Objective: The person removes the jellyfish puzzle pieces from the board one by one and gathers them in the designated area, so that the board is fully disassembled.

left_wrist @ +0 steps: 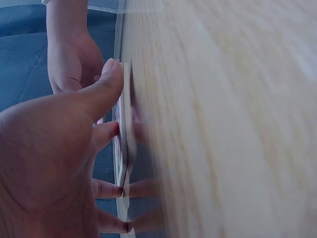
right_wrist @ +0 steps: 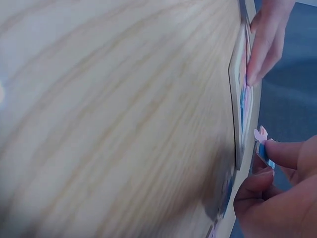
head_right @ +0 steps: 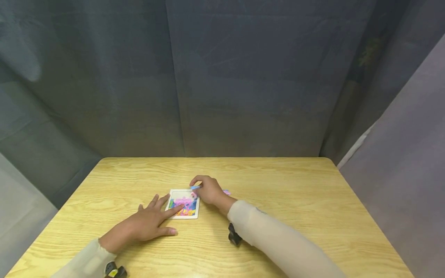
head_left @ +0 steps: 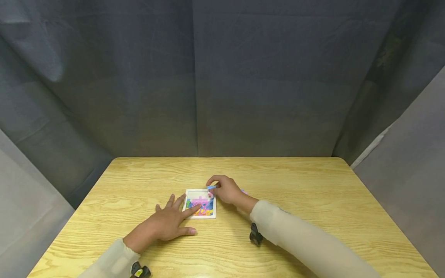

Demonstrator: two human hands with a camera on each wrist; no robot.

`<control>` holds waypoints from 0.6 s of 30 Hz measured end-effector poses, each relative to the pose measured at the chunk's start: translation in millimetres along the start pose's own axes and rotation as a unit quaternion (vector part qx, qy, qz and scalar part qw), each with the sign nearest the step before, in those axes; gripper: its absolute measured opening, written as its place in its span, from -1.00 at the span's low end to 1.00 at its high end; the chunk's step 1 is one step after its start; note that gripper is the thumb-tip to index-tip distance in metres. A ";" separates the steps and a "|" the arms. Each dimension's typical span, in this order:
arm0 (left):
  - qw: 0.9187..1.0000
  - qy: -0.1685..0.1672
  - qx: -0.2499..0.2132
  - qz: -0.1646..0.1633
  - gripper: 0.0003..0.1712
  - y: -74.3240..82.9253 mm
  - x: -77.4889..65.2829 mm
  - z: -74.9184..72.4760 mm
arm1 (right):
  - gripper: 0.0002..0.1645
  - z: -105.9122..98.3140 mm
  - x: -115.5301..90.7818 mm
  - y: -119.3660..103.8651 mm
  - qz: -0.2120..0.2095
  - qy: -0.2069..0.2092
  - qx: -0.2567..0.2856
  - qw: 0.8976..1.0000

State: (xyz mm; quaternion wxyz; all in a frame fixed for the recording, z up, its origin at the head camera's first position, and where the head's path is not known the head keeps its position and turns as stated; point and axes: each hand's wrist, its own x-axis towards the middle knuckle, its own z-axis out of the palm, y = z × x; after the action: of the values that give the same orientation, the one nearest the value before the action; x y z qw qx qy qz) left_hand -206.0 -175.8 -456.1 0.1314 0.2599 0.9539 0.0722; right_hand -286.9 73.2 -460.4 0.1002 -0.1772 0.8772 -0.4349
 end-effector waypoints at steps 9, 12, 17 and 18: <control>1.000 0.000 -0.004 -0.002 -0.06 1.9 -1.2 -0.9 | -0.73 -17.1 -8.5 9.2 0.021 0.007 0.029 0.999; 1.000 -0.001 -0.006 -0.001 -0.06 2.0 -1.4 -0.9 | -0.72 -24.5 -12.0 14.7 0.025 0.009 0.042 0.999; 1.000 -0.001 -0.010 -0.002 -0.06 2.5 -1.9 -1.2 | -0.71 -38.6 -19.2 23.7 0.030 0.016 0.055 0.998; 1.000 0.000 -0.011 -0.001 -0.06 2.1 -2.0 -1.2 | -0.71 -40.9 -20.5 25.9 0.032 0.017 0.053 0.998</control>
State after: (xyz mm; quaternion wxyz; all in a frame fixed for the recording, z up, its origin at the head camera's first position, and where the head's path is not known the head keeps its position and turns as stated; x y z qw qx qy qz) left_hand -203.7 -175.1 -454.1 0.1342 0.2574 0.9534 0.0825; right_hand -287.4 125.6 -456.0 0.1083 -0.1363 0.8595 -0.4805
